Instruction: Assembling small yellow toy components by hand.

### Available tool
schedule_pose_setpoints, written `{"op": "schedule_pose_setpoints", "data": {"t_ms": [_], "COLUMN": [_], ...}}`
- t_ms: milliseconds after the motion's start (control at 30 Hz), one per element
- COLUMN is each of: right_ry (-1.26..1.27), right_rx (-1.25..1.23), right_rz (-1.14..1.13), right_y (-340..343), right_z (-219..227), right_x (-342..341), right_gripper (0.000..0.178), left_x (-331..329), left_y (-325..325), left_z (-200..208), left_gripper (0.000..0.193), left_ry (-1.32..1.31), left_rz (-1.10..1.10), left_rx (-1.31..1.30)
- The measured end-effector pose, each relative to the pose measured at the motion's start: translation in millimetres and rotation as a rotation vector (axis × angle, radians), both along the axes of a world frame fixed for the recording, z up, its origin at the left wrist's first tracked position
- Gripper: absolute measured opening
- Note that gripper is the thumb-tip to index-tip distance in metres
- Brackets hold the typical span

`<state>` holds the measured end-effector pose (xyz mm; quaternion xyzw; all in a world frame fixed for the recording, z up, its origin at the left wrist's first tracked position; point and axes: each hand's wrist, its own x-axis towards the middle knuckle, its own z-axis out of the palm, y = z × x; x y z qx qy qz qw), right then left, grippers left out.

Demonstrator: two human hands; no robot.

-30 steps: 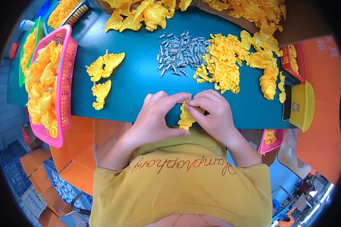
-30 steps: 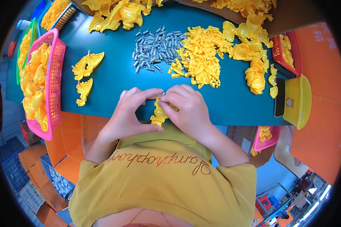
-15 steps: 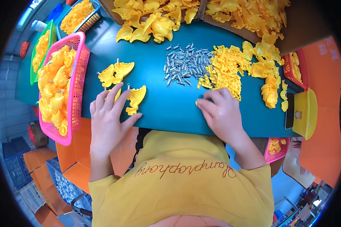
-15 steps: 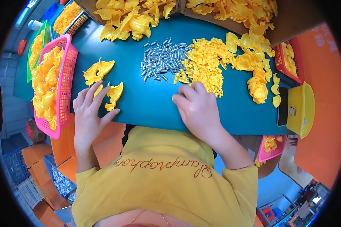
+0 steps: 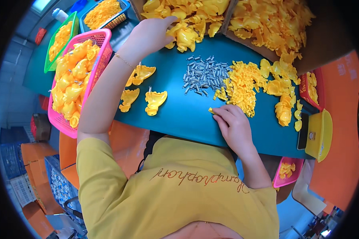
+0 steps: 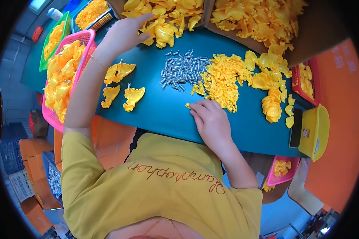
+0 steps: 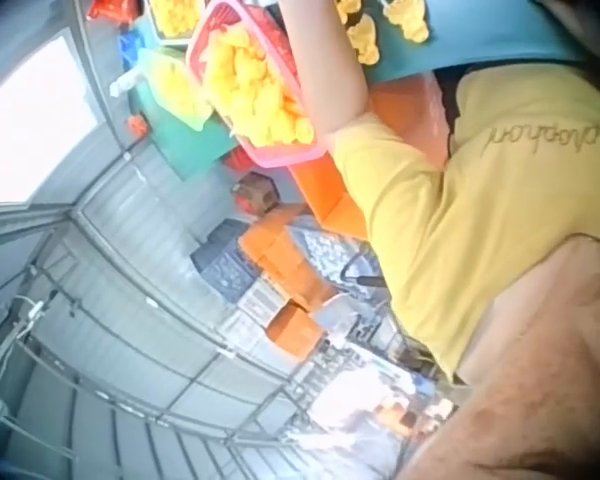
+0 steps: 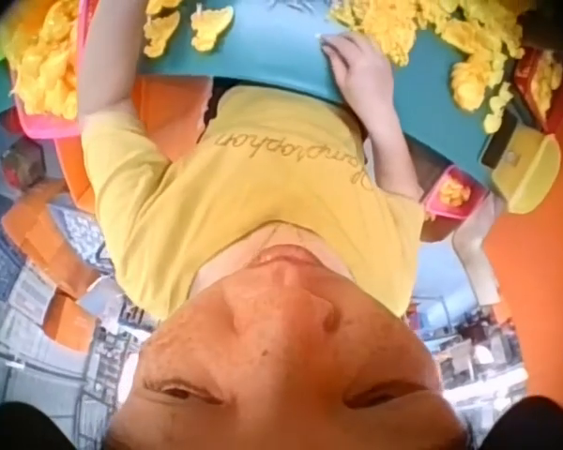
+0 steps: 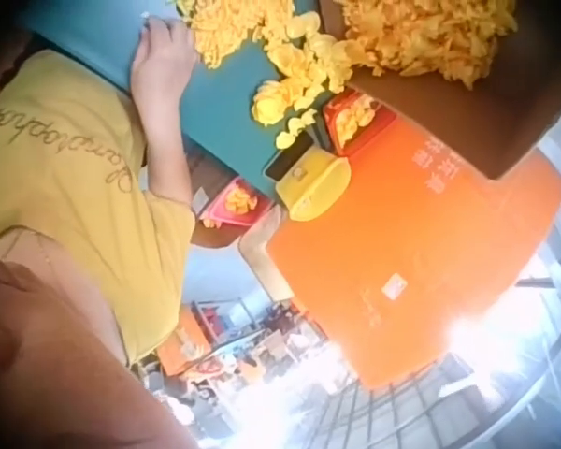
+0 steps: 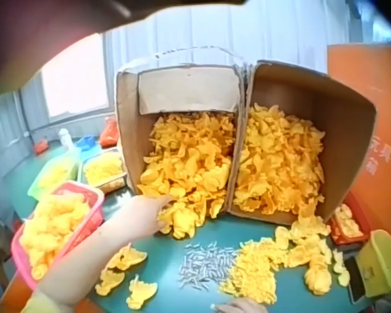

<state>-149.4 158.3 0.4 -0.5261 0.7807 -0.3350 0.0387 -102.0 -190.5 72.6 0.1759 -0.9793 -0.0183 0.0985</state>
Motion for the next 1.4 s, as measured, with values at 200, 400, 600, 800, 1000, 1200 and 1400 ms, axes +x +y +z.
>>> {"op": "schedule_pose_setpoints", "data": {"t_ms": [200,400,600,800,1000,1200,1400], "right_ry": [-0.023,-0.053,-0.324,-0.127,-0.193,-0.185,-0.415], "right_rx": [-0.022,-0.09,-0.267,-0.157,-0.135,-0.234,-0.181], "right_rz": [-0.013,-0.125,-0.25,-0.068,-0.002,-0.127,-0.187], "right_y": [6.8,30.0,29.3,26.3,26.2,36.5,48.8], "right_z": [0.5,-5.2,9.2,-12.2,-8.1,5.7,10.7], "right_x": [7.8,2.0,13.5,19.7,10.7,-1.5,29.9], "right_gripper": [0.016,0.014,0.012,0.014,0.015,0.013,0.015], "left_x": [18.1,75.5,109.8,115.8,110.5,97.8,104.4], "left_y": [-20.9,119.9,203.0,215.2,186.5,180.1,188.9], "left_z": [-18.9,15.3,-57.7,-63.4,-36.7,-40.5,-72.0], "left_gripper": [0.049,0.061,0.068,0.073,0.075,0.057,0.044], "left_ry": [0.141,0.248,0.052,0.054,0.144,0.249,0.2], "left_rz": [0.068,-0.112,-0.087,-0.122,-0.318,-0.425,-0.422], "left_rx": [-0.116,0.726,1.122,0.853,0.576,0.726,0.542]}}
